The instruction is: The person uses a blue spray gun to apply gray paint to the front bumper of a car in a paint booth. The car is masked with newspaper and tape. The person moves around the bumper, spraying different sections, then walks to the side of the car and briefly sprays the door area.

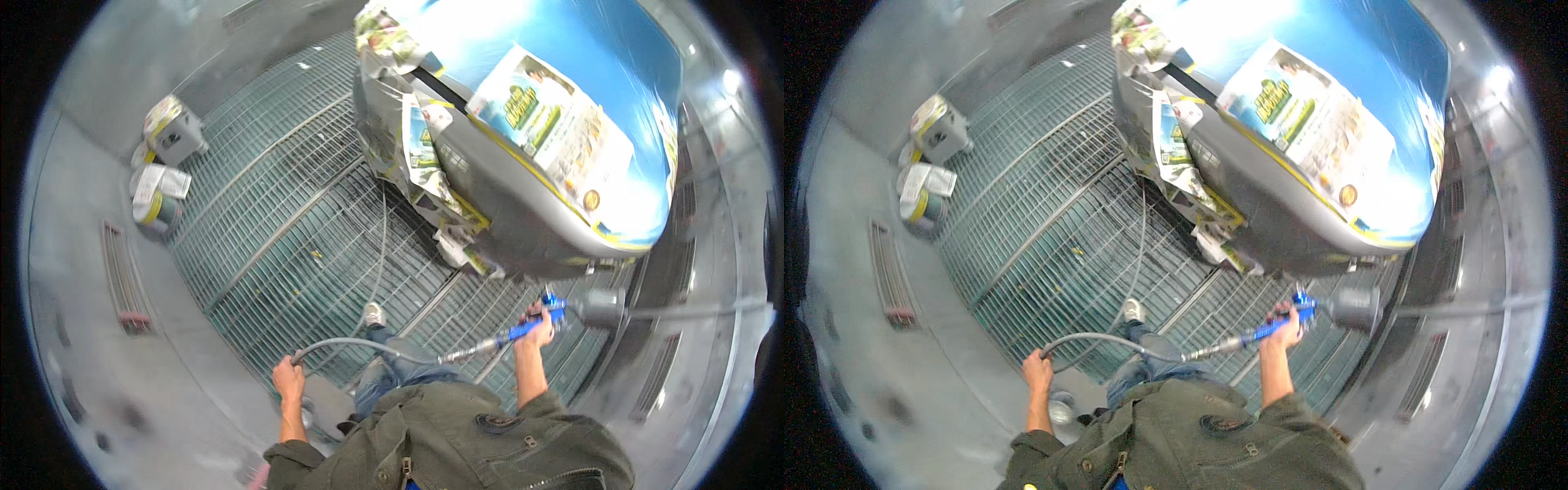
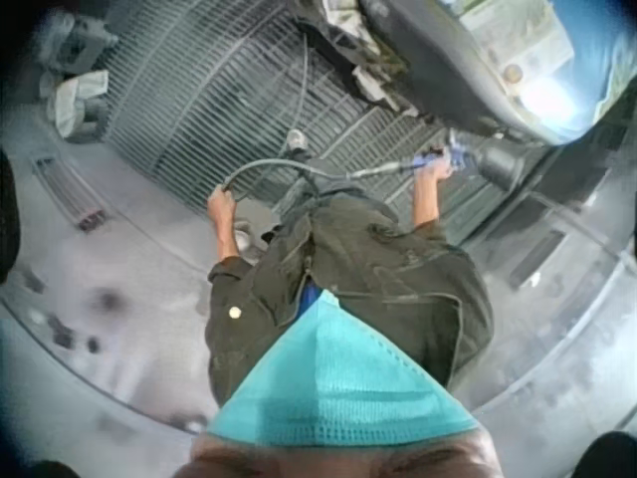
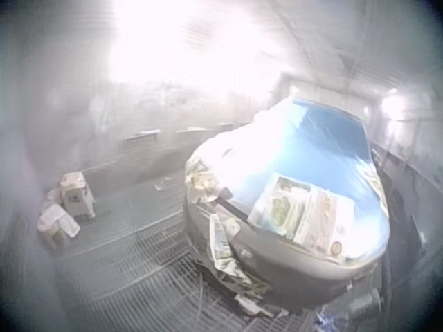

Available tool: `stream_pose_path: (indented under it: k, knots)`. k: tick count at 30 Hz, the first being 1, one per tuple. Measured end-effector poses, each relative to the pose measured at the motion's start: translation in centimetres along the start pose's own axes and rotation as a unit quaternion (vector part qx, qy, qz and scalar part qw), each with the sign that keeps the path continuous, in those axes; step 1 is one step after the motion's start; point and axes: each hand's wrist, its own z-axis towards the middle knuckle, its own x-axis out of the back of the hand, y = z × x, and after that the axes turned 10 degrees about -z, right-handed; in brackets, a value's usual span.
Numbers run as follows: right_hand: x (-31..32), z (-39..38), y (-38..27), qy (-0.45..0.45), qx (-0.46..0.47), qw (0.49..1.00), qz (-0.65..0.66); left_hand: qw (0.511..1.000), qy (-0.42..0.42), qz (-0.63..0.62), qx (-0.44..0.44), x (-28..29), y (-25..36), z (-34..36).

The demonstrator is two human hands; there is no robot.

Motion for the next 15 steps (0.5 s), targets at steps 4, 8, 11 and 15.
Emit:
stream_pose_path:
  k: [4, 8, 11, 15]
  knots:
    - [-7.5, -7.2, -0.8, -0.046, 0.007, 0.998, -0.039, 0.996, 0.004, -0.078, 0.043, 1.9, -4.4, 4.0]
    - [-8.6, -13.0, -3.4, -0.092, 0.014, 0.995, -0.031, 0.997, -0.060, -0.045, -0.024, 2.7, -4.8, 7.7]
    - [-5.0, -15.9, -3.5, -0.109, 0.047, 0.993, 0.011, 0.980, -0.129, -0.008, -0.151, -1.6, -10.0, 9.9]
    - [3.7, -19.5, -4.6, -0.066, 0.114, 0.991, -0.024, 0.902, -0.341, 0.183, -0.193, -4.3, -7.5, 9.2]
